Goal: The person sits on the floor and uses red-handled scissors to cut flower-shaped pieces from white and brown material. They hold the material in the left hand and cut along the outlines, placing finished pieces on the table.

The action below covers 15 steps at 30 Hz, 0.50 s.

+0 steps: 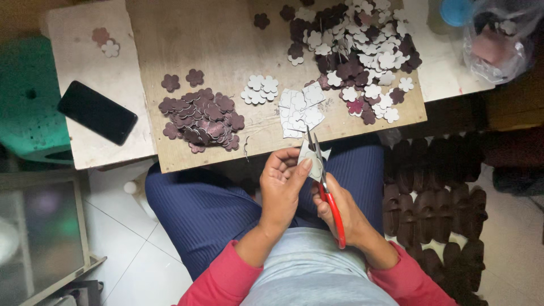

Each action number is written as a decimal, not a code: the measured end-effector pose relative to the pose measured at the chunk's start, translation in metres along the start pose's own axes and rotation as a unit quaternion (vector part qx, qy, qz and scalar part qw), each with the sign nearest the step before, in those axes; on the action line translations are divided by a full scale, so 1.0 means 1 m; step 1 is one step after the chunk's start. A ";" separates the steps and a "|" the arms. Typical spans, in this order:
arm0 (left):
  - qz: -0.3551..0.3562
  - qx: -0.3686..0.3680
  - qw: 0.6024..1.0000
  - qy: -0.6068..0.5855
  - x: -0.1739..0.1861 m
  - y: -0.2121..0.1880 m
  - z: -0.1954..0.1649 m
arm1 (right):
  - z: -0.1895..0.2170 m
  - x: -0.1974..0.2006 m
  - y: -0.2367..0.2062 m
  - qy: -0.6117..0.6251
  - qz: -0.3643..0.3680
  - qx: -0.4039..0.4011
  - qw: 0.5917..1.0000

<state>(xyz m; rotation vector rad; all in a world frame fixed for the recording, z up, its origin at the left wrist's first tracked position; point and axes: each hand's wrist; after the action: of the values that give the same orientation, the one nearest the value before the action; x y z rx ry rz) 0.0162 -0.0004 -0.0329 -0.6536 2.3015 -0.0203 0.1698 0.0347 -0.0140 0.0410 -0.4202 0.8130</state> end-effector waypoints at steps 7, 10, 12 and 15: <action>0.001 -0.026 0.999 0.030 -0.001 -0.001 -0.005 | 0.005 0.004 0.002 0.049 0.039 0.011 0.998; 0.011 -0.017 0.999 0.048 0.000 -0.004 -0.008 | 0.008 0.008 0.003 0.065 0.051 0.012 0.997; 0.013 -0.017 0.999 0.040 0.000 -0.004 -0.009 | 0.010 0.008 0.003 0.067 0.056 0.006 0.996; 0.015 -0.025 0.998 0.050 0.000 -0.003 -0.011 | 0.010 0.008 0.002 0.060 0.060 0.000 0.996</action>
<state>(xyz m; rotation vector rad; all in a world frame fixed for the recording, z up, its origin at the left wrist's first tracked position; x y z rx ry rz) 0.0105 -0.0046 -0.0242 -0.6563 2.4143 0.0194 0.1699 0.0398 -0.0020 -0.0330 -0.3102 0.9298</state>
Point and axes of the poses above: each hand's wrist, its own y-axis towards the middle knuckle, its own x-axis out of the back of the hand, z = x × y, and after that the axes turned 6 degrees about -y, right-handed
